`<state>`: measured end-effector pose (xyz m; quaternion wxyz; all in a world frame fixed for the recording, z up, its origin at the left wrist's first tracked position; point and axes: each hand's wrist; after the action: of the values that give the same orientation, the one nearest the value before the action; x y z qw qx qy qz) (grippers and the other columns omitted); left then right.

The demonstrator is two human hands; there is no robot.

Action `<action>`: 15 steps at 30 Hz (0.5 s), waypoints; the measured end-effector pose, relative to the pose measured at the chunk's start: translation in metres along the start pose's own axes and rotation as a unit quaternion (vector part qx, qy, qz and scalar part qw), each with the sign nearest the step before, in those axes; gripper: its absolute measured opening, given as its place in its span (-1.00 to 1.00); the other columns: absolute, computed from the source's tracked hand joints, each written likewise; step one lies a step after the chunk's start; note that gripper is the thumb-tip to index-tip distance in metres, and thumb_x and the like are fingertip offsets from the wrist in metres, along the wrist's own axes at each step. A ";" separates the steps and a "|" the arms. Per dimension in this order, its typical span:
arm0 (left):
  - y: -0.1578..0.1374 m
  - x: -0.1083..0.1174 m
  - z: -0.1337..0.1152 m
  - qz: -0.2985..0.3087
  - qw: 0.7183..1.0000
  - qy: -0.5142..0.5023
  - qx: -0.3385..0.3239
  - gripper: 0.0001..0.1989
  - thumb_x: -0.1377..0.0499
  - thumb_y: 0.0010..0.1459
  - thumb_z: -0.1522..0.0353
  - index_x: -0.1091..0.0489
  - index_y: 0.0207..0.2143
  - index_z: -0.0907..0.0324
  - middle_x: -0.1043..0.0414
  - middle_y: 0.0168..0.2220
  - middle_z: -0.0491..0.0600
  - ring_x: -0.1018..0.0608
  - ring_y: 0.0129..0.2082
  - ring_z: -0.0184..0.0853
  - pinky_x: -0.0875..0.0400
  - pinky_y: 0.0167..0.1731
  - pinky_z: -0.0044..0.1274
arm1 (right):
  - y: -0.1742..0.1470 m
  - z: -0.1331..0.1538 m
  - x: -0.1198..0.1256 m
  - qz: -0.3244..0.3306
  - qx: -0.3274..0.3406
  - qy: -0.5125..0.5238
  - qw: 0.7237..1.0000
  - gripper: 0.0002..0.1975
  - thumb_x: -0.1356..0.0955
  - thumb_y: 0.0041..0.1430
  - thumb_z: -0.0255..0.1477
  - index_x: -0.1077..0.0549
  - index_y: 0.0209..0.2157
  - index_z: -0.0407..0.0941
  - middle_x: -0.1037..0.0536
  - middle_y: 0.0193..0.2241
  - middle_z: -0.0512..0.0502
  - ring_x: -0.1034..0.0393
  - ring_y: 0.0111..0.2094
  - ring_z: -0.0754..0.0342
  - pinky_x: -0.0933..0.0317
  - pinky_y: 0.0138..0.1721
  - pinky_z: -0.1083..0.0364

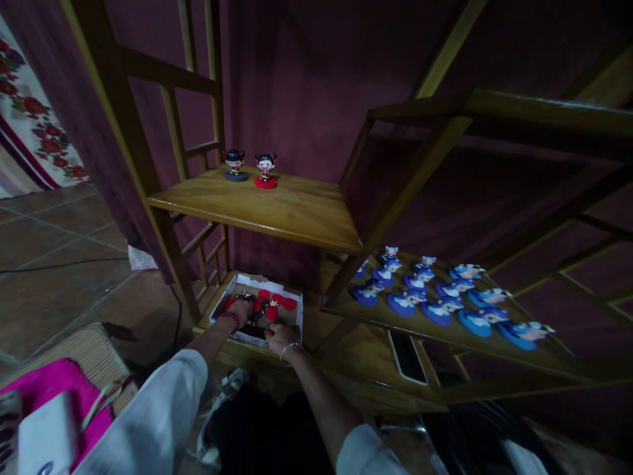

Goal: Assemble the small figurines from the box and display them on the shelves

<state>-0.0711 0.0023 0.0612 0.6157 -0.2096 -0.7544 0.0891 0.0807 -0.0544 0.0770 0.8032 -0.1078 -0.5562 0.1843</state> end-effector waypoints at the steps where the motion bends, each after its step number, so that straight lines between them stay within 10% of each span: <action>1: -0.002 0.001 0.000 0.000 1.000 -0.002 -0.004 -0.75 -0.04 0.11 0.31 -0.30 -0.18 0.25 -0.33 -0.17 0.02 -0.42 -0.22 -0.33 -0.34 -0.23 -0.37 | 0.001 0.000 0.000 0.001 0.001 0.004 1.000 -0.66 -0.13 0.09 -0.29 -0.46 -0.28 -0.03 -0.51 -0.24 -0.07 -0.37 -0.19 0.05 -0.15 -0.27 0.15; 15: 0.005 -0.014 0.007 -0.011 0.999 -0.026 0.023 -0.76 -0.06 0.10 0.32 -0.31 -0.20 0.28 -0.36 -0.21 0.02 -0.43 -0.22 -0.32 -0.33 -0.22 -0.36 | 0.007 -0.004 -0.005 -0.001 0.012 0.038 0.999 -0.72 -0.18 0.06 -0.35 -0.49 -0.33 -0.07 -0.53 -0.34 -0.06 -0.39 -0.33 0.12 -0.13 -0.39 0.22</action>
<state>-0.0745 0.0016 0.0452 0.6017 -0.1849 -0.7699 0.1052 0.0816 -0.0494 0.0687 0.8253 -0.1048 -0.5230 0.1854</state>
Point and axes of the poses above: each hand's wrist, its own y-axis towards the middle knuckle, its own x-axis out of the back of the hand, z = x × y
